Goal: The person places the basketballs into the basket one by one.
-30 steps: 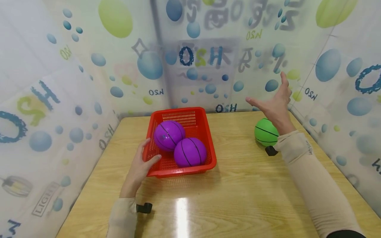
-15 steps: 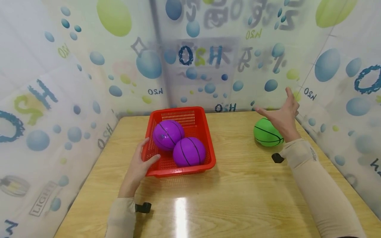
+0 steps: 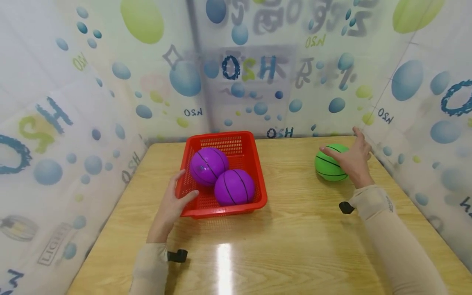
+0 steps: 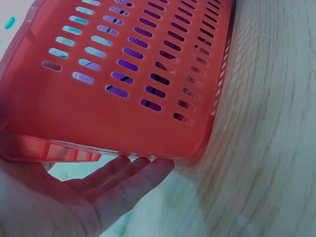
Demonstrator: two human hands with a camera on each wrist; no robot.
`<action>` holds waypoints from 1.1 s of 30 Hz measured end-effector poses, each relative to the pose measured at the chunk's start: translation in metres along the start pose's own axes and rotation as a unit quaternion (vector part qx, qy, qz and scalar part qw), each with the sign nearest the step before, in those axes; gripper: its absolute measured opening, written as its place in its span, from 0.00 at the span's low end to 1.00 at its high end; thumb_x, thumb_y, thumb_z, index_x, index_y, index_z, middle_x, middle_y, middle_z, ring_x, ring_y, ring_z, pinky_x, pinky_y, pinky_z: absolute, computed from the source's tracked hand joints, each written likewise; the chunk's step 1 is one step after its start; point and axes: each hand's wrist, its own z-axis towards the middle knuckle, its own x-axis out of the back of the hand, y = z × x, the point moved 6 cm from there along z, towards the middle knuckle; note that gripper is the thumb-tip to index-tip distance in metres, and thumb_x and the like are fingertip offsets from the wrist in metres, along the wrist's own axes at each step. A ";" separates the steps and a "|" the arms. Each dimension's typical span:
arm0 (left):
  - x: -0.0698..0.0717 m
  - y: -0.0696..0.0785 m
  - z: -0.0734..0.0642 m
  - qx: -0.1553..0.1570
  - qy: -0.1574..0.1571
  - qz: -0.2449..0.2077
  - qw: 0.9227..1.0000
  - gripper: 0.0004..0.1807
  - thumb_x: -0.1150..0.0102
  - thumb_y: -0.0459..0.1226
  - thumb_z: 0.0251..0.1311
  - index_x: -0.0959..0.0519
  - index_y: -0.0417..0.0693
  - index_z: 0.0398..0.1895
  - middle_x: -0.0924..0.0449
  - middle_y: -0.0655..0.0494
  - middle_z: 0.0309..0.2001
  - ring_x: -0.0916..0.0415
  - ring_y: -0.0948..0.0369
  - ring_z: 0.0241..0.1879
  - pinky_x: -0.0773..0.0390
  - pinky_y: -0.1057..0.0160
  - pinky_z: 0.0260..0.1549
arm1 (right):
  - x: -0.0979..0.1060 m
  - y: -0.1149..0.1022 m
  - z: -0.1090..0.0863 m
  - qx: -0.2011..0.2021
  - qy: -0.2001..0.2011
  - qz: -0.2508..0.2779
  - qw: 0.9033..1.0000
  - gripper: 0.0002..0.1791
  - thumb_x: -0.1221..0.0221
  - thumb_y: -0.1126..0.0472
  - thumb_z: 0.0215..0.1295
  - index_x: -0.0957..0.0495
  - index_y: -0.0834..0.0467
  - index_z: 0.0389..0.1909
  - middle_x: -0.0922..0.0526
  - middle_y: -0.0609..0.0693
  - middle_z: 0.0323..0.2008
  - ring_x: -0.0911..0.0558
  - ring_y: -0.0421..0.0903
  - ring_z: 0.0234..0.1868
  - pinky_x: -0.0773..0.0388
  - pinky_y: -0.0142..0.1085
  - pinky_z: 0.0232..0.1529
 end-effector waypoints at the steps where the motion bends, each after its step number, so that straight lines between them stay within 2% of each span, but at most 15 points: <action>1: 0.000 0.000 0.000 0.000 0.000 -0.001 1.000 0.49 0.33 0.43 0.78 0.52 0.66 0.92 0.50 0.47 0.89 0.41 0.40 0.82 0.30 0.32 0.76 | -0.001 0.001 -0.001 -0.002 -0.002 0.002 1.000 0.74 0.26 0.28 0.63 0.69 0.41 0.93 0.70 0.67 0.88 0.61 0.77 0.85 0.49 0.82 0.75; 6: 0.002 -0.001 -0.001 0.003 0.003 -0.004 1.000 0.50 0.33 0.43 0.78 0.52 0.66 0.92 0.51 0.47 0.90 0.41 0.40 0.82 0.31 0.31 0.76 | -0.003 0.004 -0.003 -0.012 -0.013 -0.009 1.000 0.74 0.26 0.27 0.62 0.66 0.42 0.93 0.70 0.68 0.88 0.61 0.82 0.84 0.52 0.84 0.74; 9: 0.003 -0.001 -0.002 0.004 0.004 -0.004 1.000 0.50 0.33 0.44 0.78 0.52 0.66 0.92 0.52 0.48 0.90 0.42 0.40 0.83 0.32 0.31 0.77 | -0.004 0.007 -0.005 -0.017 -0.021 -0.028 0.999 0.75 0.24 0.27 0.61 0.65 0.44 0.93 0.67 0.73 0.87 0.58 0.86 0.81 0.47 0.85 0.72; 12: 0.003 0.001 -0.001 0.000 0.005 0.002 1.000 0.50 0.32 0.45 0.77 0.52 0.65 0.92 0.53 0.50 0.91 0.47 0.42 0.86 0.38 0.30 0.80 | -0.003 0.010 -0.007 -0.020 -0.026 -0.047 0.998 0.75 0.23 0.28 0.60 0.65 0.45 0.93 0.66 0.77 0.86 0.54 0.88 0.79 0.42 0.85 0.68; 16: 0.001 0.002 0.000 -0.003 0.003 0.002 1.000 0.50 0.32 0.44 0.77 0.51 0.64 0.92 0.53 0.50 0.91 0.49 0.43 0.86 0.41 0.29 0.81 | -0.001 0.016 -0.011 -0.028 -0.036 -0.060 0.997 0.77 0.22 0.29 0.59 0.65 0.46 0.93 0.66 0.78 0.85 0.52 0.90 0.78 0.38 0.84 0.68; 21: 0.000 0.001 0.000 0.003 0.001 -0.011 1.000 0.49 0.33 0.42 0.77 0.51 0.66 0.92 0.49 0.48 0.89 0.40 0.41 0.82 0.32 0.32 0.77 | 0.001 0.024 -0.016 -0.029 -0.052 -0.073 0.996 0.77 0.20 0.32 0.60 0.63 0.52 0.93 0.61 0.80 0.83 0.44 0.86 0.75 0.35 0.81 0.68; 26: 0.001 0.002 0.001 0.002 0.004 -0.008 1.000 0.48 0.33 0.42 0.78 0.50 0.66 0.92 0.49 0.47 0.89 0.38 0.41 0.81 0.31 0.34 0.77 | 0.003 0.026 -0.019 -0.022 -0.075 -0.085 0.993 0.75 0.22 0.30 0.60 0.58 0.59 0.92 0.52 0.85 0.79 0.37 0.82 0.71 0.29 0.76 0.65; 33: 0.001 0.002 0.000 0.002 0.002 -0.005 1.000 0.48 0.33 0.42 0.78 0.50 0.65 0.92 0.49 0.47 0.89 0.40 0.41 0.82 0.30 0.33 0.76 | 0.008 0.028 -0.023 -0.026 -0.082 -0.050 0.995 0.75 0.22 0.31 0.61 0.59 0.58 0.92 0.46 0.80 0.81 0.36 0.77 0.75 0.28 0.72 0.68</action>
